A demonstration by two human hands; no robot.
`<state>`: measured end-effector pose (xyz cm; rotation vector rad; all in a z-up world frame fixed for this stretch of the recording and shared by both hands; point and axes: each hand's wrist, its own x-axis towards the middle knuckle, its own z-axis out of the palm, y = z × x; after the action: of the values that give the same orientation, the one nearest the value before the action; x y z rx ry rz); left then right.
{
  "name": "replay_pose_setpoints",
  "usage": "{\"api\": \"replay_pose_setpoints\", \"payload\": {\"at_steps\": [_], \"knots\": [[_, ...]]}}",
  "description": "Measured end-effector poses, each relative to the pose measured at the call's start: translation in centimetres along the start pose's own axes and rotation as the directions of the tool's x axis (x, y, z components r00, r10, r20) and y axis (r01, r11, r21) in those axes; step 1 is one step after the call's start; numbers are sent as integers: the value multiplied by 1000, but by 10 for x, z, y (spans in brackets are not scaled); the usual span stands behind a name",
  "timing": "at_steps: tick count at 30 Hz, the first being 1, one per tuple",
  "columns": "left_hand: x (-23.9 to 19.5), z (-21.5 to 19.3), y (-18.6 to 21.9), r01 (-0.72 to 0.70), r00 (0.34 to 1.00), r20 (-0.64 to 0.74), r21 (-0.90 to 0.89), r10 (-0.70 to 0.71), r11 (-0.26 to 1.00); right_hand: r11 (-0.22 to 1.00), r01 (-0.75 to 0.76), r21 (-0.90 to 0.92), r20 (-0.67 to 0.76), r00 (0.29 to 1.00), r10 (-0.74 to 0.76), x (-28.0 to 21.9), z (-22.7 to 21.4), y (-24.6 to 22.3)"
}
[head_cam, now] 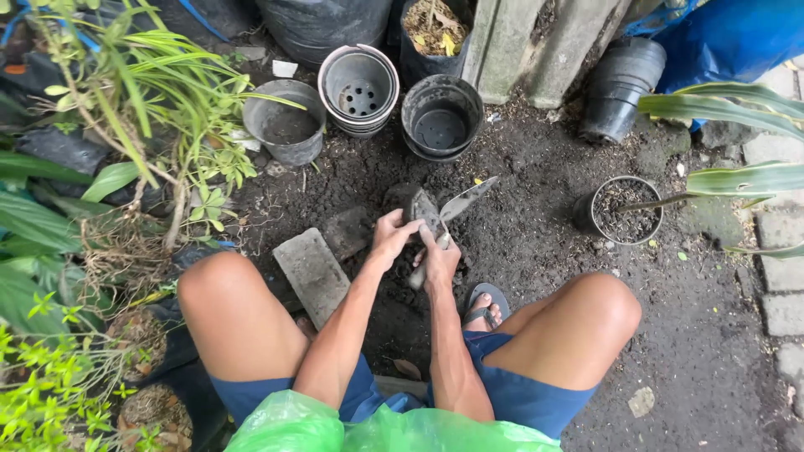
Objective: Preparing and mixing soil on the ground using a hand trowel and hands for planting.
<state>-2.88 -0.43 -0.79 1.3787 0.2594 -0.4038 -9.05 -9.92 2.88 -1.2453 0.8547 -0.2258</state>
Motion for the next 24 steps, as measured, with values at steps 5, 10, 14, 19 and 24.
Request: {"api": "replay_pose_setpoints", "payload": {"at_steps": [5,10,14,19,24], "knots": [[-13,1,-5,-92,984,-110,380,143,921,997,7,-73,-44,999,-10,9,-2,31],[-36,6,2,-120,952,-204,440,230,890,944,56,-325,-85,992,-88,38,-14,56],[-23,4,4,-116,960,-172,470,220,875,882,140,-449,-91,975,-201,33,-15,38],[3,12,-21,-49,984,-138,414,116,909,928,173,-330,-69,976,-207,22,-15,18],[-5,29,-18,143,975,-177,45,-133,989,954,180,-239,-42,980,-196,14,-13,-2]]}}
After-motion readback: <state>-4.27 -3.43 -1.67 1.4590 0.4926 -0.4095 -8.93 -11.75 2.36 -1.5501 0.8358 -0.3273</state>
